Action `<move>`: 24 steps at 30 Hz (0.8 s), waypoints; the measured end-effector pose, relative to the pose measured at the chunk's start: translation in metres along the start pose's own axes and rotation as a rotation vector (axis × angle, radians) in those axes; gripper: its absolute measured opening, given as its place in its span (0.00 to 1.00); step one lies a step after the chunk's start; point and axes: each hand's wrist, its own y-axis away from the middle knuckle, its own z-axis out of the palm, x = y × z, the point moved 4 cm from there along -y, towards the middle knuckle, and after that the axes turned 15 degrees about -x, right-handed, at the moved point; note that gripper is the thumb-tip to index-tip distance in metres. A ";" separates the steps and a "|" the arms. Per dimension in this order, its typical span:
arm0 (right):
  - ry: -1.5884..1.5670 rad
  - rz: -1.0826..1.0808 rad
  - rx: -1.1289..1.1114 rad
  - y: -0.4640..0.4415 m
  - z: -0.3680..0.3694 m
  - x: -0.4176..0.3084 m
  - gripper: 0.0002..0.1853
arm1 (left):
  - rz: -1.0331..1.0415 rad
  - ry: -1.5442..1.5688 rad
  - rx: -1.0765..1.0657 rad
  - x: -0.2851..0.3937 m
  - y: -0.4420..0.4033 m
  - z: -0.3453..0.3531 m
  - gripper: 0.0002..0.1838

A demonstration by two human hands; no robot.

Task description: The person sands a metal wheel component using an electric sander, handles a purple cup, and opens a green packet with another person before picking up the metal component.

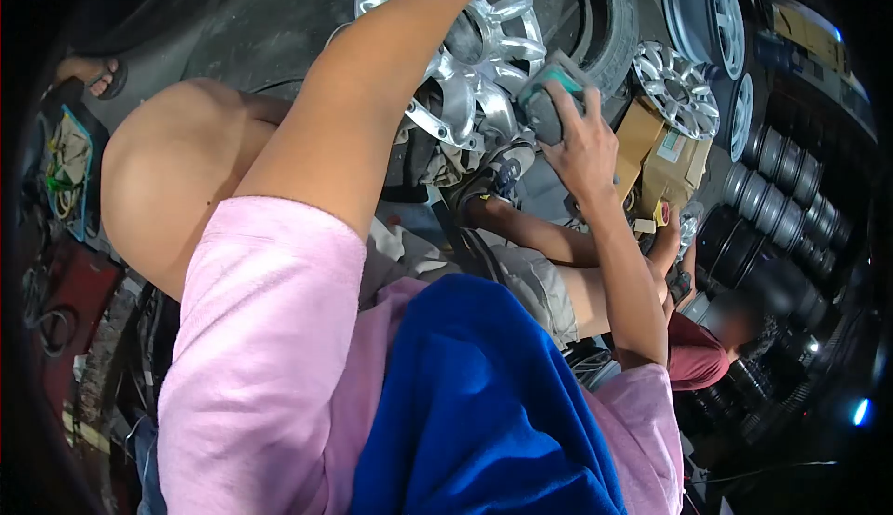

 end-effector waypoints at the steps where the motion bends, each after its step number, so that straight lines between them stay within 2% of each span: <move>1: -0.009 0.006 0.004 0.000 -0.001 0.004 0.42 | -0.001 0.007 0.030 0.000 -0.002 0.004 0.41; 4: -0.054 0.048 -0.042 -0.009 -0.001 0.002 0.46 | 0.008 0.030 0.045 0.004 -0.005 0.006 0.42; 15: -0.059 0.059 -0.018 -0.017 -0.002 -0.008 0.45 | 0.032 0.014 0.006 -0.001 0.001 0.008 0.43; 17: -0.081 0.073 -0.008 -0.020 0.000 -0.012 0.45 | 0.082 0.074 0.228 -0.002 -0.010 0.029 0.43; 21: -0.046 0.102 0.007 -0.031 0.000 -0.021 0.43 | 0.088 0.081 0.233 -0.004 -0.004 0.020 0.43; 23: -0.013 0.100 -0.001 -0.025 -0.001 -0.017 0.43 | 0.062 0.084 0.097 -0.001 0.002 0.004 0.44; 24: -0.021 0.090 0.007 -0.018 -0.001 -0.013 0.44 | 0.059 0.089 0.096 -0.001 0.005 0.000 0.44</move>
